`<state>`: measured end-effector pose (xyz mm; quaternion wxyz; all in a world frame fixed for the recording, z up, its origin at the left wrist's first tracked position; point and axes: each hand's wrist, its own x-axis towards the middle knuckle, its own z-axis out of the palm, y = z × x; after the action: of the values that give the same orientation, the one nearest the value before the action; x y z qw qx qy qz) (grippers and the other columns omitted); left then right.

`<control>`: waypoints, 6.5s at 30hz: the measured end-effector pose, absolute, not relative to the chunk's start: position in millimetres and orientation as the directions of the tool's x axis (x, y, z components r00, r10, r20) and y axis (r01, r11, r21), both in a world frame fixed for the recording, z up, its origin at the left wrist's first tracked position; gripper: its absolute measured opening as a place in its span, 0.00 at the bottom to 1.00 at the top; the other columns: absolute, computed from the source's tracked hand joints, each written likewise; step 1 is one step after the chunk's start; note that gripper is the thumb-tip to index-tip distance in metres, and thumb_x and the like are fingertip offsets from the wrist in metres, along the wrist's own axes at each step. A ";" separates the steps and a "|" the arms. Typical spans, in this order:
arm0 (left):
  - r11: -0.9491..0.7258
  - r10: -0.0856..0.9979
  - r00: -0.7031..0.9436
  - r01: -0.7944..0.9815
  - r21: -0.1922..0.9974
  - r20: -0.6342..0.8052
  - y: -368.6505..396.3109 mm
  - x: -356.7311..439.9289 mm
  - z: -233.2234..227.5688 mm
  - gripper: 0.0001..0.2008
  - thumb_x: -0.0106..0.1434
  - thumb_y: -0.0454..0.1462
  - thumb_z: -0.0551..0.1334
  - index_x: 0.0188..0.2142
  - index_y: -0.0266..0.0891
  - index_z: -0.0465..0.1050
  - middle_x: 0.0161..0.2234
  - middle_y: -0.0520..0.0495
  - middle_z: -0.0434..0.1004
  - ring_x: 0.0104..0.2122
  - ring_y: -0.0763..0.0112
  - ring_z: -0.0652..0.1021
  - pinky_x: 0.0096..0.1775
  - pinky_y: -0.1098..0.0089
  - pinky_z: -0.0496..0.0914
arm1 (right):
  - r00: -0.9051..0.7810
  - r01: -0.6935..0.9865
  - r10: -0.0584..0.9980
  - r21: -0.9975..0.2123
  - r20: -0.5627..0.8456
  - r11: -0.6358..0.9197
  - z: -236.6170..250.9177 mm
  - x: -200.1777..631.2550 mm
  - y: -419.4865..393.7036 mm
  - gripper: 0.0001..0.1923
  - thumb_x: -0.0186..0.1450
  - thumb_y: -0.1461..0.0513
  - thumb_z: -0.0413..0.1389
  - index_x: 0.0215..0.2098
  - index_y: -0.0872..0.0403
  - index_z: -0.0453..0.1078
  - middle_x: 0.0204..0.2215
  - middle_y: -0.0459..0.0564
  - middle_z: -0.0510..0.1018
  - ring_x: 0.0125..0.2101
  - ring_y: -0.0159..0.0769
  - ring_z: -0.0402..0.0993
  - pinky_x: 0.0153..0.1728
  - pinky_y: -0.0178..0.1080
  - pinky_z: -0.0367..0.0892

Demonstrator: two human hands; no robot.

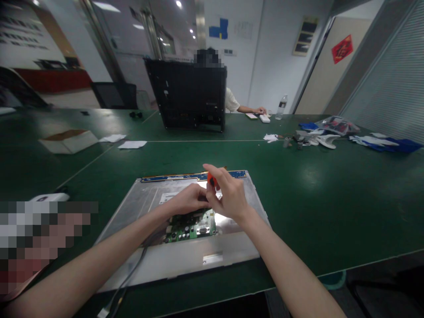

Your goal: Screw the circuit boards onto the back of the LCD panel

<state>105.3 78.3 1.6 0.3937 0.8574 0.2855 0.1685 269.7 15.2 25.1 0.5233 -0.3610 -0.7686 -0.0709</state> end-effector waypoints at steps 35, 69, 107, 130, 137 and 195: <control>-0.566 0.585 0.807 0.341 0.750 0.075 82.1 105.4 -3.4 0.06 0.53 0.28 0.64 0.29 0.35 0.81 0.28 0.48 0.82 0.29 0.69 0.78 0.36 0.73 0.69 | -0.141 0.669 0.447 -0.248 0.884 0.700 20.6 268.5 20.7 0.15 0.67 0.60 0.56 0.51 0.48 0.60 0.27 0.40 0.68 0.20 0.26 0.63 0.22 0.31 0.62; -0.541 0.618 0.785 0.388 0.746 0.041 76.7 106.3 3.7 0.05 0.54 0.28 0.64 0.25 0.35 0.79 0.22 0.53 0.77 0.25 0.72 0.74 0.32 0.75 0.65 | -0.166 0.628 0.476 -0.280 0.864 0.727 24.9 269.2 15.4 0.23 0.63 0.65 0.50 0.57 0.50 0.59 0.31 0.45 0.71 0.25 0.30 0.67 0.24 0.33 0.67; -0.556 0.610 0.787 0.345 0.756 0.091 79.4 105.8 -1.1 0.05 0.53 0.28 0.65 0.27 0.35 0.80 0.25 0.50 0.80 0.26 0.72 0.76 0.34 0.74 0.67 | -0.168 0.642 0.453 -0.251 0.875 0.724 23.1 269.1 17.4 0.20 0.65 0.62 0.54 0.55 0.48 0.60 0.31 0.44 0.70 0.23 0.29 0.65 0.22 0.32 0.63; -0.558 0.617 0.784 0.369 0.744 0.073 78.6 105.9 -0.6 0.05 0.54 0.28 0.65 0.26 0.35 0.80 0.23 0.52 0.78 0.26 0.72 0.75 0.33 0.74 0.66 | -0.201 0.653 0.466 -0.237 0.862 0.720 24.2 270.2 15.9 0.21 0.66 0.63 0.51 0.57 0.49 0.59 0.31 0.44 0.73 0.23 0.30 0.67 0.23 0.33 0.65; -0.551 0.615 0.787 0.381 0.743 0.053 77.2 106.5 2.8 0.06 0.54 0.28 0.64 0.24 0.35 0.79 0.21 0.54 0.76 0.24 0.74 0.73 0.32 0.75 0.65 | -0.173 0.648 0.481 -0.268 0.859 0.713 23.4 269.8 16.0 0.23 0.64 0.64 0.50 0.57 0.49 0.59 0.29 0.43 0.71 0.22 0.29 0.65 0.23 0.33 0.66; -0.592 0.611 0.786 0.371 0.715 0.098 78.7 105.4 -0.6 0.05 0.54 0.29 0.65 0.28 0.36 0.80 0.26 0.51 0.80 0.28 0.71 0.76 0.34 0.74 0.67 | -0.167 0.670 0.454 -0.238 0.875 0.703 23.4 268.6 17.4 0.17 0.67 0.61 0.54 0.53 0.49 0.62 0.28 0.42 0.73 0.19 0.27 0.64 0.22 0.31 0.62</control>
<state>105.4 78.7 -0.6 0.3543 0.8760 0.2803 0.1691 268.6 17.4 23.4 0.5279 -0.3714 -0.7569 -0.1020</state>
